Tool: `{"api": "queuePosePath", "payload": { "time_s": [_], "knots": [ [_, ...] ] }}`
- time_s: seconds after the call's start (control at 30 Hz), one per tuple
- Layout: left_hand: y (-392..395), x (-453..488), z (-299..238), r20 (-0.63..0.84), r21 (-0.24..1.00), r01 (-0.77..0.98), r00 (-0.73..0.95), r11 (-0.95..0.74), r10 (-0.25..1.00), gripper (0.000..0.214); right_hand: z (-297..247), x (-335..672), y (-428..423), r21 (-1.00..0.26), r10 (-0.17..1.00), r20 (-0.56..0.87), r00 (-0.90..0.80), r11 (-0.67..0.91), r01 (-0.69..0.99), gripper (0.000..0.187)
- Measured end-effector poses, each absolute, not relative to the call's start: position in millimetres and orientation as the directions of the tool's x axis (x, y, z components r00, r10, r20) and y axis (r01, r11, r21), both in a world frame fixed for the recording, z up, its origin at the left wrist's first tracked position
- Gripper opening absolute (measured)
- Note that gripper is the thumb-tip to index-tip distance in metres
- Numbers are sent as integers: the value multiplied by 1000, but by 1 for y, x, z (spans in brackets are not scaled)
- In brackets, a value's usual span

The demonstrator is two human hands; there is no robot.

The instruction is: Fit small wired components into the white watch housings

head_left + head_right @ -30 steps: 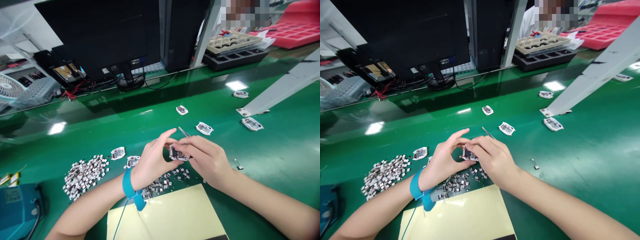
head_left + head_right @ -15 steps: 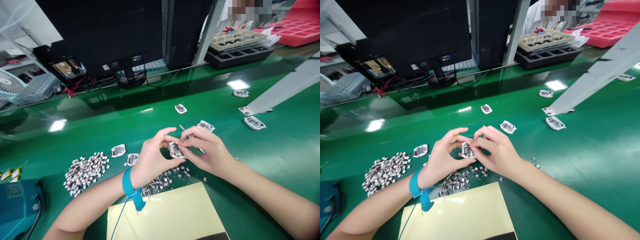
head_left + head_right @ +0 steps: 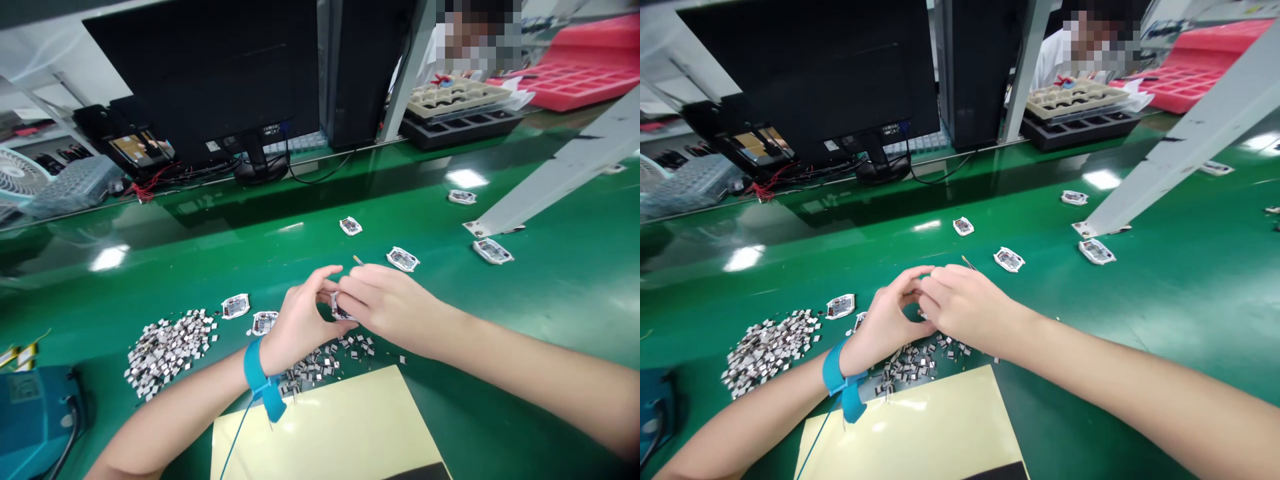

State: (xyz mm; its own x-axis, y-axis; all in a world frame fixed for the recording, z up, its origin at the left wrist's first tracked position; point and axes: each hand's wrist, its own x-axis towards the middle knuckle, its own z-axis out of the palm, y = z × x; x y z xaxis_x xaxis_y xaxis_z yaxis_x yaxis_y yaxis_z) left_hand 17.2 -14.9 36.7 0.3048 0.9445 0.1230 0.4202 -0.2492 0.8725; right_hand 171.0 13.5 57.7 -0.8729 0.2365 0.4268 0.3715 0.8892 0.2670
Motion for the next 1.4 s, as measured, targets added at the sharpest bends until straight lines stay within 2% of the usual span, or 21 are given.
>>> {"api": "queuePosePath", "payload": {
  "time_s": [0.07, 0.17, 0.2, 0.27, 0.3, 0.43, 0.5, 0.63, 0.7, 0.73, 0.83, 0.93, 1.03, 1.17, 1.3, 1.37, 1.4],
  "knots": [
    [-13, 13, 32, 109, 874, 424, 302, -236, 947, 62, 57, 169, 25, 275, 172, 344, -923, 921, 274, 18],
    [-6, 0, 23, 88, 784, 576, 265, -231, 960, 61, 53, 174, 65, 98, 157, 266, -951, 977, 188, 27],
    [-3, -7, 20, 88, 715, 660, 245, -232, 966, 61, 51, 178, 83, 48, 208, 271, -940, 972, 229, 36],
    [0, -23, 15, 85, 564, 795, 215, -225, 973, 57, 45, 185, 123, 65, 394, 168, -904, 910, 409, 61],
    [1, -31, 13, 82, 518, 826, 210, -222, 974, 53, 41, 188, 142, 84, 459, 81, -885, 881, 465, 67],
    [-7, -44, 17, 79, 433, 868, 232, -243, 970, 39, 24, 194, 194, 64, 446, -67, -893, 895, 442, 52],
    [-14, -36, 22, 78, 408, 856, 314, -318, 946, 30, 21, 196, 203, 50, 457, -93, -885, 890, 454, 41],
    [-23, -4, 27, -53, 382, 771, 569, -510, 821, 18, 33, 203, 189, 59, 577, -36, -816, 816, 575, 33],
    [-23, 9, 25, -124, 355, 774, 595, -524, 794, 19, 41, 205, 163, 41, 640, 30, -768, 767, 640, 37],
    [-22, 13, 23, -144, 337, 777, 600, -531, 787, 20, 43, 206, 147, -9, 662, 73, -746, 748, 663, 37],
    [-17, 17, 20, -177, 291, 758, 643, -584, 745, 16, 40, 204, 94, -136, 691, 51, -721, 720, 680, 32],
    [-16, 18, 21, -203, 269, 751, 656, -603, 727, 14, 25, 203, 56, -111, 705, 26, -709, 707, 698, 32],
    [-17, 18, 22, -188, 273, 786, 609, -555, 770, 13, 11, 205, 43, -70, 716, 77, -694, 698, 713, 38],
    [-18, 14, 27, -68, 408, 805, 498, -432, 864, 21, 4, 211, 44, -72, 650, 184, -737, 757, 650, 22],
    [-8, 12, 36, 43, 574, 726, 435, -379, 899, 27, 2, 211, 46, 57, 491, 283, -824, 849, 526, 15],
    [-1, 15, 36, 87, 577, 701, 458, -419, 885, 23, 0, 210, 46, 42, 456, 303, -837, 871, 490, 16],
    [3, 17, 33, 104, 555, 696, 485, -456, 868, 20, -1, 210, 46, -20, 460, 311, -832, 878, 478, 16]
  ]
}}
